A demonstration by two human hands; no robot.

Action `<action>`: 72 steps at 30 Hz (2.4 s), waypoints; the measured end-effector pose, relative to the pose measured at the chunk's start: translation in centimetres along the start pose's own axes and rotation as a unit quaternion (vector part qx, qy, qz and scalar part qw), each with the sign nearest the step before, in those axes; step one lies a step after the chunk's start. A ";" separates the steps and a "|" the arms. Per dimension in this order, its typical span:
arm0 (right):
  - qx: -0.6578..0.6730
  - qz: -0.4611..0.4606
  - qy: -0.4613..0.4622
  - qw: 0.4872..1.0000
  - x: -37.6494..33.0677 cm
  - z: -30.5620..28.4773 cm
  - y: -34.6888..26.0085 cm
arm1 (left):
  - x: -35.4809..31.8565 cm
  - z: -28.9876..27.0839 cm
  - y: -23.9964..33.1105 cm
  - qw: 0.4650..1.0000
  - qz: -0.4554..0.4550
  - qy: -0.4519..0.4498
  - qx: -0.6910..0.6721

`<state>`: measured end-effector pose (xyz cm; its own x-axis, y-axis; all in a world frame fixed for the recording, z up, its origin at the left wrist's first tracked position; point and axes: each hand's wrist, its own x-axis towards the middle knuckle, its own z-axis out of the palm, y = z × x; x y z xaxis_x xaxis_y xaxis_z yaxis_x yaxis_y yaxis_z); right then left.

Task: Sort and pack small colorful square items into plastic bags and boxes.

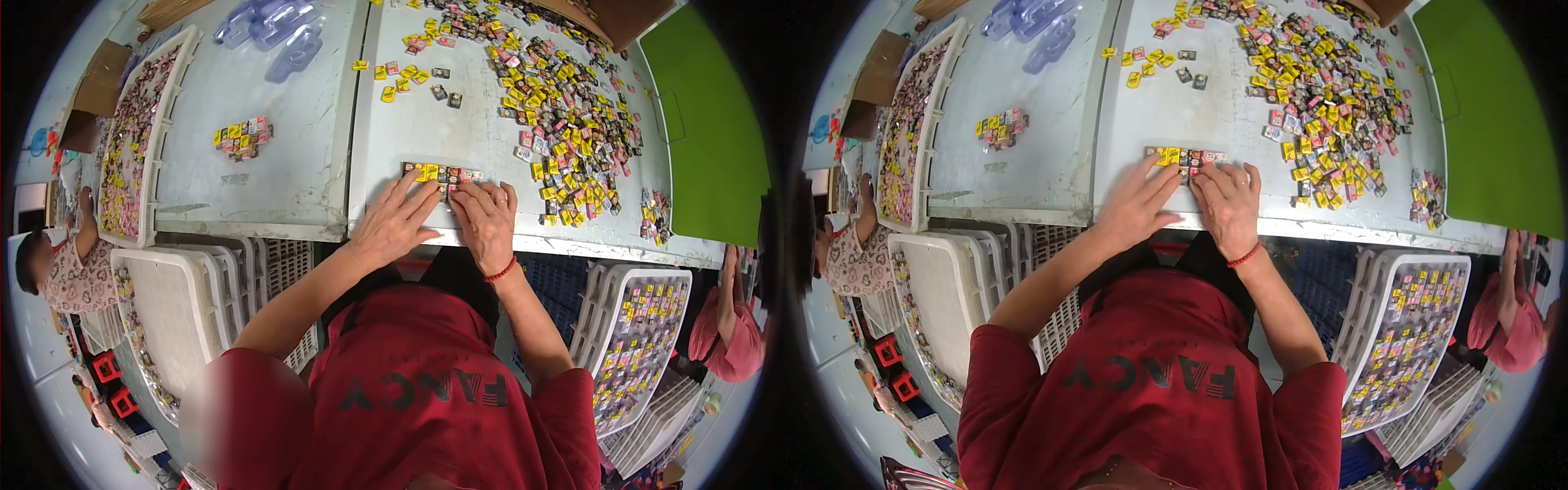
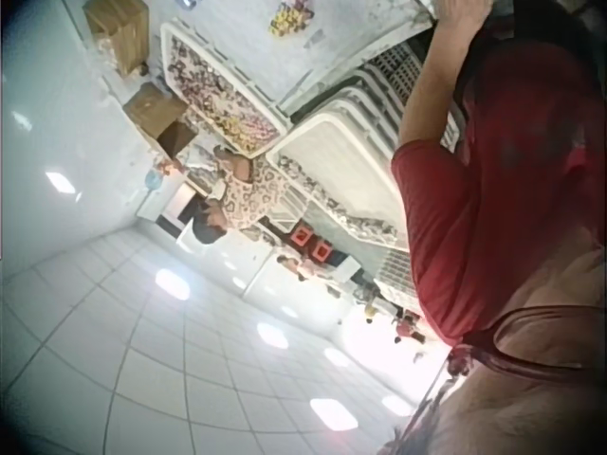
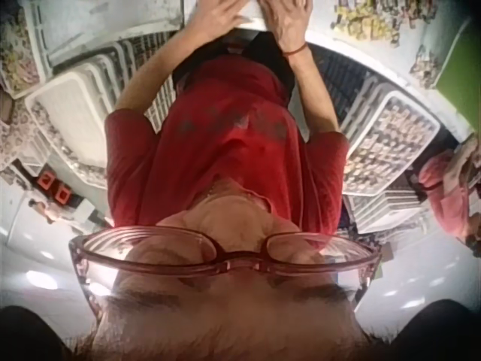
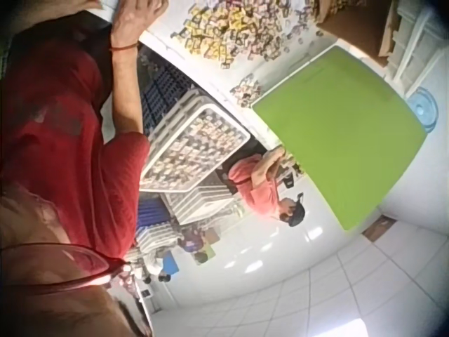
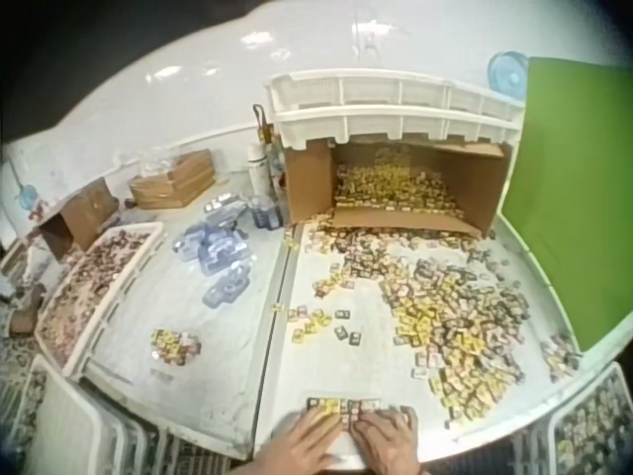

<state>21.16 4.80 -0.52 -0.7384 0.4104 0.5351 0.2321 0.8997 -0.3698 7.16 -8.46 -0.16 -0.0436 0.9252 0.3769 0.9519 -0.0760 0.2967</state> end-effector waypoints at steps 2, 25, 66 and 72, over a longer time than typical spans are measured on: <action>0.028 0.012 -0.005 1.000 0.0 -0.4 0.1 | -0.3 -0.4 0.2 0.997 -0.024 -0.068 -0.026; 0.497 0.344 -0.154 0.782 5.9 3.0 -1.9 | -3.3 -5.2 -8.6 0.778 -0.437 0.247 -0.379; 0.108 -0.162 -0.439 0.877 26.0 24.0 -17.3 | -8.6 -10.8 -15.3 0.257 -0.499 0.526 -0.639; 0.083 -0.135 -0.470 0.868 26.4 21.6 -17.7 | -8.3 -10.9 -16.7 0.323 -0.512 0.474 -0.640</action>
<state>-16.06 -3.53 3.76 -0.9601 -0.1853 -0.2093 -0.0661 0.8780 -0.4740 -11.66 -18.90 1.39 -0.7876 0.2259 -0.5733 -0.5858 -0.5631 0.5829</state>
